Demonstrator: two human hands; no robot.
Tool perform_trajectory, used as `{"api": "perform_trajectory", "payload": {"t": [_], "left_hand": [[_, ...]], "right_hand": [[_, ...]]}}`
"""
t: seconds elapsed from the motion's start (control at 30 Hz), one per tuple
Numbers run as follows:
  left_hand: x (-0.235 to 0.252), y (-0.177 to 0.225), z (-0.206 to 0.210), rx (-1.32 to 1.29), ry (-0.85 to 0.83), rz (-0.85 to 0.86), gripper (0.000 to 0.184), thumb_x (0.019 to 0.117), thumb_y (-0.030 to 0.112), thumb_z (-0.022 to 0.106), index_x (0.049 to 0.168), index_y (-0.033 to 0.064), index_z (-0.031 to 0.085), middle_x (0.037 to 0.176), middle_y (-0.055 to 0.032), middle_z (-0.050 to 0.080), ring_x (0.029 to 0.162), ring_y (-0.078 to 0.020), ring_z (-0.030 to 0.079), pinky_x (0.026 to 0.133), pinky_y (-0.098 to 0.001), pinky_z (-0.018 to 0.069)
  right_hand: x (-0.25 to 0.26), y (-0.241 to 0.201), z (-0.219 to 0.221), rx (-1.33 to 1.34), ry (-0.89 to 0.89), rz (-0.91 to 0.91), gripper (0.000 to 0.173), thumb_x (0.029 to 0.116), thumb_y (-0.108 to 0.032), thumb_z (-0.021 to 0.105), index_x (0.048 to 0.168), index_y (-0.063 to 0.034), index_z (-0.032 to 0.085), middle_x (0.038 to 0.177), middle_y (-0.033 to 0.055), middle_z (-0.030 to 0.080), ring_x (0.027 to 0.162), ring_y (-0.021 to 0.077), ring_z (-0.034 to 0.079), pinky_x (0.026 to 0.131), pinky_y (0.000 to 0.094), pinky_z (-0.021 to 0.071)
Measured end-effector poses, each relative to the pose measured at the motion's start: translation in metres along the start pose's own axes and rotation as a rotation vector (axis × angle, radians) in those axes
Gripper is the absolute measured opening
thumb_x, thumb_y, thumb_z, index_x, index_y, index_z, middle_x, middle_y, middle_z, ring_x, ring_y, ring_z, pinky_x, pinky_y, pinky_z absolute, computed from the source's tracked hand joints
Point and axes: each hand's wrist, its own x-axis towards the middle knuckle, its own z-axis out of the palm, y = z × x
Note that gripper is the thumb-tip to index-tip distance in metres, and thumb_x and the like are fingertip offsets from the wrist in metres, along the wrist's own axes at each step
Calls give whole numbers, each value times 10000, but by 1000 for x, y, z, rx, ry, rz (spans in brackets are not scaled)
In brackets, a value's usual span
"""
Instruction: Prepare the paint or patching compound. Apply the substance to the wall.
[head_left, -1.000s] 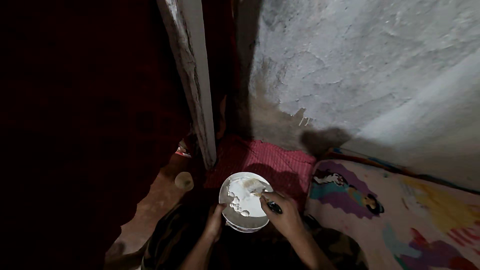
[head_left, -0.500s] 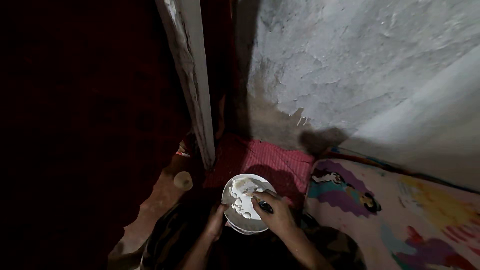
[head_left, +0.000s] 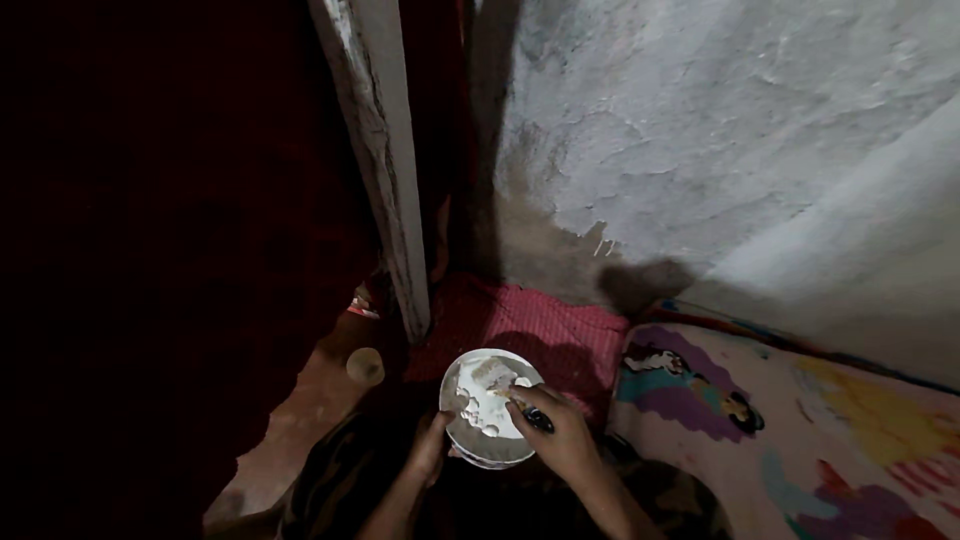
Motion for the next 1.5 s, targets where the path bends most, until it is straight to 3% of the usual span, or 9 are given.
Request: {"api": "perform_trajectory", "payload": {"t": [0.2,0.4,0.6,0.77,0.93,1.17,1.3,1.4,1.5], "left_hand": [[5,-1,-5,-68,73,85,371,972,190,491,1276,-20,529,1008,-138,701,870,-202,707,734,-362,609],[12,-1,-5,-47,62,37,336,1030,194,443,1274,-12,547,1030,-150,697,898,-218,701,762,-382,601],[3,1,-3,17,13,-40,338,1040,234,425,1232,0,575,998,-145,703,877,-215,700,739,-378,595],[7,-1,-8,-11,51,44,323,1013,229,452,1180,-6,600,993,-129,707,891,-197,702,778,-373,598],[15,1,-10,56,93,59,344,989,250,504,1191,-13,595,956,-134,708,818,-198,704,697,-368,599],[5,-3,-4,101,20,2,417,945,215,538,1312,17,551,994,-137,707,818,-201,705,682,-360,599],[4,-4,-7,18,58,68,364,940,208,518,1234,0,573,950,-113,706,801,-177,700,676,-340,594],[8,-3,-8,15,113,85,304,945,207,533,1165,3,586,882,-99,692,710,-159,678,590,-313,569],[12,-3,-10,41,126,69,343,953,210,544,1224,3,577,929,-113,686,737,-169,672,597,-322,564]], "right_hand": [[-24,8,5,-68,18,47,303,923,-303,631,1000,-60,796,887,92,752,793,203,728,727,385,616],[-17,-7,-11,40,65,21,276,908,-324,659,966,-98,807,865,25,757,790,90,705,740,276,594],[5,-7,3,33,-41,42,299,926,-301,657,1048,-66,795,911,73,745,814,148,714,750,304,606],[-22,6,10,35,-30,27,286,920,-295,646,1021,-73,795,903,63,746,815,140,713,753,305,607],[-34,2,-6,47,15,35,258,893,-277,671,960,-61,797,880,64,759,802,110,720,743,272,606],[-4,5,12,49,-4,101,290,927,-284,687,1069,-52,789,943,94,749,830,163,721,764,322,613],[-17,14,17,-8,37,104,302,925,-289,657,1033,-42,791,922,110,753,818,207,730,747,378,617],[-30,5,11,-57,10,115,292,915,-300,647,962,-50,788,864,103,748,759,206,732,695,382,620],[-32,-3,1,-42,-15,151,293,896,-314,668,928,-50,790,818,93,750,712,193,731,657,395,618]]}}
